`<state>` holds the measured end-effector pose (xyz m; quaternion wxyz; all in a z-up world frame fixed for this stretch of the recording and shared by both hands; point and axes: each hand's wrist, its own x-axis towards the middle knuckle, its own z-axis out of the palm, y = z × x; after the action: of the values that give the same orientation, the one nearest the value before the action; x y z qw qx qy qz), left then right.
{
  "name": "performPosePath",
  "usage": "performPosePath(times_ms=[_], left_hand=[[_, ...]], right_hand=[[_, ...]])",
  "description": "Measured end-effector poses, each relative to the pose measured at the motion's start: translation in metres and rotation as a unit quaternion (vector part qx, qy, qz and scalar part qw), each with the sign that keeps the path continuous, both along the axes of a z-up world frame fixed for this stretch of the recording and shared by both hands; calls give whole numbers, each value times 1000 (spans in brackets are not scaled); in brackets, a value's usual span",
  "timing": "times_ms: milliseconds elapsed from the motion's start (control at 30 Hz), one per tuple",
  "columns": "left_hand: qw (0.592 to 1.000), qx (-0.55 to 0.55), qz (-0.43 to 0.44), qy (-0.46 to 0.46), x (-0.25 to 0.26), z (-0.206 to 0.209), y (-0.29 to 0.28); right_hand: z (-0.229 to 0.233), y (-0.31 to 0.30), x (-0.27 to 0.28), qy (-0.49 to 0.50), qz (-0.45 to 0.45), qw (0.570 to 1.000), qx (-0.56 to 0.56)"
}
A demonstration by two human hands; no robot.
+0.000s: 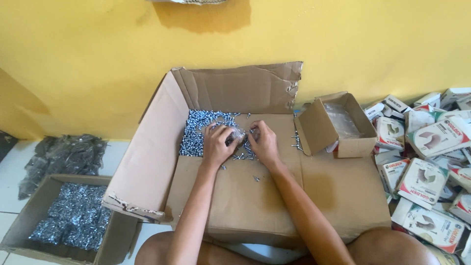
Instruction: Picking up small metal screws from a box and placing them into a small plastic bag by hand.
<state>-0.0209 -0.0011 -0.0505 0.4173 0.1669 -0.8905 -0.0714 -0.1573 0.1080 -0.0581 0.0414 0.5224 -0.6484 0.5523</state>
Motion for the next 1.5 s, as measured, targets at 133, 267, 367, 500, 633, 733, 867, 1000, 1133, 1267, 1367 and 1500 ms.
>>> performPosePath(times_ms=[133,267,367,500,633,733,867,1000,1133,1267,1367,1500], left_hand=[[998,-54,15,19,-2,-10,-3],[997,-75,21,11,-1,-12,-3],[997,-60,23,-37,5,-2,1],[997,-2,23,-78,3,10,-1],[992,17,29,-125,8,30,-5],[983,74,4,-167,5,37,-16],[964,129,-3,-231,3,56,-6],[952,159,-13,-262,7,38,2],[955,140,-7,-262,12,58,17],[954,157,-7,-254,21,60,27],[950,185,1,-251,34,58,31],[950,199,-1,-240,38,58,29]], right_hand=[[0,-1,-2,-13,-17,1000,16],[-7,-3,-5,-5,-27,1000,-1],[-13,-7,-7,-1,-25,1000,-15],[-18,-9,-10,-2,-23,999,-27],[-5,-1,-3,5,-25,999,-27],[-5,-6,-4,-1,-23,999,-28],[-15,-8,-8,-9,-34,999,-19],[-13,-7,-7,-12,-17,999,-40],[-4,-3,0,-8,-16,999,-42],[5,-2,5,29,-5,999,-37],[12,-1,9,38,16,999,-16],[7,-5,9,25,52,998,-10]])
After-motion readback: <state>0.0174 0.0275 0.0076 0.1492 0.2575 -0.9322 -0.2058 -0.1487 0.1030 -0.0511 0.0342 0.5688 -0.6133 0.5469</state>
